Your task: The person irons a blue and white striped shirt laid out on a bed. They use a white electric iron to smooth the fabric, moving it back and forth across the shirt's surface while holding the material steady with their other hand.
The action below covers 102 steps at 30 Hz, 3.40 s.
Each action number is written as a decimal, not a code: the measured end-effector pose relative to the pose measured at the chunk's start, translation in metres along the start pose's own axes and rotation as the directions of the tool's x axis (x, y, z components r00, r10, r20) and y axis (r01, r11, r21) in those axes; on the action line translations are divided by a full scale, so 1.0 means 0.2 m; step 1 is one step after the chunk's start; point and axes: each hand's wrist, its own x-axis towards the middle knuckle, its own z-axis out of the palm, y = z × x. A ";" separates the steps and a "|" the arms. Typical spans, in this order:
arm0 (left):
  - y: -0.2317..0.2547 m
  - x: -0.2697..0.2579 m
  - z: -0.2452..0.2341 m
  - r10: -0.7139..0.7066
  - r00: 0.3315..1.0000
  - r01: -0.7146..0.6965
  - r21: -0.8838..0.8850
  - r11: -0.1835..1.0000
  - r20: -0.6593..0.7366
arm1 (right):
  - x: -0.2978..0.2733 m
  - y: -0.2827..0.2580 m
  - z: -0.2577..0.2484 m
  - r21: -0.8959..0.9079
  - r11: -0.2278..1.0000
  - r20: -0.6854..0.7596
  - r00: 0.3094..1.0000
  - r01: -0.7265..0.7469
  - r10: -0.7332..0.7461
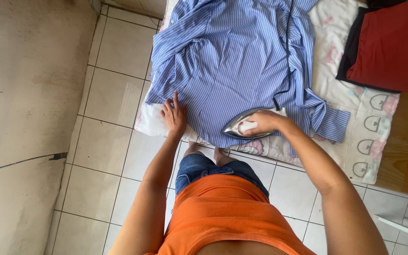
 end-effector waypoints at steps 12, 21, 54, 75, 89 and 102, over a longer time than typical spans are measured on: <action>0.16 -0.05 -0.06 -0.078 0.987 0.056 -0.157 0.986 -0.140 | -0.33 0.39 -0.12 0.215 0.944 -0.298 0.903 -0.252 0.309; 0.11 -0.05 -0.05 -0.039 0.980 -0.028 -0.327 0.945 -0.194 | -0.09 0.23 -0.05 0.072 0.997 -0.244 0.968 -0.040 0.056; -0.06 0.41 -0.10 -0.360 0.931 0.245 -0.638 0.730 -0.055 | 0.55 -0.62 0.05 0.356 0.931 -0.459 0.852 -0.082 0.250; 0.10 0.27 -0.06 -0.112 0.976 -0.065 -0.741 0.669 -0.187 | 0.39 -0.27 0.14 0.354 0.923 -0.474 0.822 -0.150 0.315; 0.14 0.23 -0.03 -0.037 0.982 -0.086 -0.604 0.792 -0.187 | 0.55 -0.37 0.04 0.410 0.908 -0.626 0.697 -0.086 0.349; 0.22 0.18 0.04 0.119 0.990 -0.134 -0.243 0.961 -0.078 | 0.42 0.07 0.11 0.551 0.797 -0.580 0.574 -0.246 0.578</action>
